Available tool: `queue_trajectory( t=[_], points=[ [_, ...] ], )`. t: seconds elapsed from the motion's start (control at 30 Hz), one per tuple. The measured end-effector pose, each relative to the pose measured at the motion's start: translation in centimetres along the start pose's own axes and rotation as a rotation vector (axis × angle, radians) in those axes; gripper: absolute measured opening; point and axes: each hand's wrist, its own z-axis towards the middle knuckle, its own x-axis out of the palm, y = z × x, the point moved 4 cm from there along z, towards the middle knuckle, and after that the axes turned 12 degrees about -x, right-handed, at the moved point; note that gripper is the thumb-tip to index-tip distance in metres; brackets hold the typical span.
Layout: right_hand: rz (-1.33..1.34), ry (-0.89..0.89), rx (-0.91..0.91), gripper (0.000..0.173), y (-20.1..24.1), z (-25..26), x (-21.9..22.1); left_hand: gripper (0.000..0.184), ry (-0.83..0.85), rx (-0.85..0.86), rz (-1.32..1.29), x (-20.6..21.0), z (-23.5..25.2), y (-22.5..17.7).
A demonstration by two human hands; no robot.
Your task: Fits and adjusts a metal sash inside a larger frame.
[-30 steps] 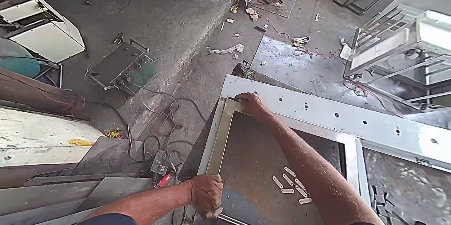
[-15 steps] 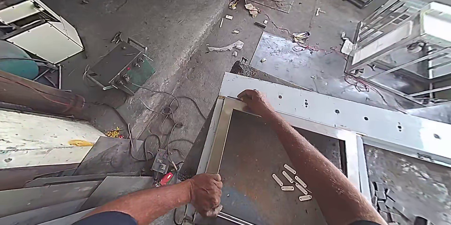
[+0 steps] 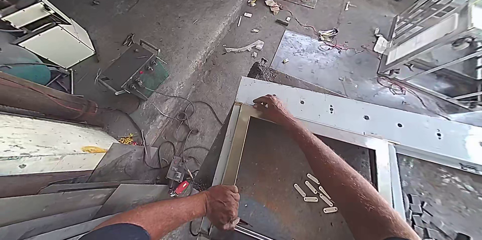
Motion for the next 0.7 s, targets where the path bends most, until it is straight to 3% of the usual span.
queue_trajectory(
  t=[0.13,0.37,0.5,0.6,0.7],
  points=[
    [0.144,0.049,0.177,0.033,-0.8,0.1,0.4,0.045,0.007,-0.004,0.011,-0.1,0.0,0.0],
    [-0.067,0.091,0.306,0.06,-0.9,1.0,-0.1,0.041,0.005,-0.006,0.028,0.1,0.1,0.0],
    [-0.09,0.121,0.34,0.066,-0.6,0.9,-0.7,0.041,-0.073,-0.049,0.015,-0.4,0.6,0.0],
    [-0.059,0.109,0.336,0.073,-0.7,1.4,-0.3,0.042,-0.338,-0.41,0.052,-4.3,2.3,2.4],
    [-0.061,0.051,0.357,0.08,-0.4,0.6,-0.3,0.083,-0.645,-0.881,0.038,-9.1,5.9,7.4]
  ],
)
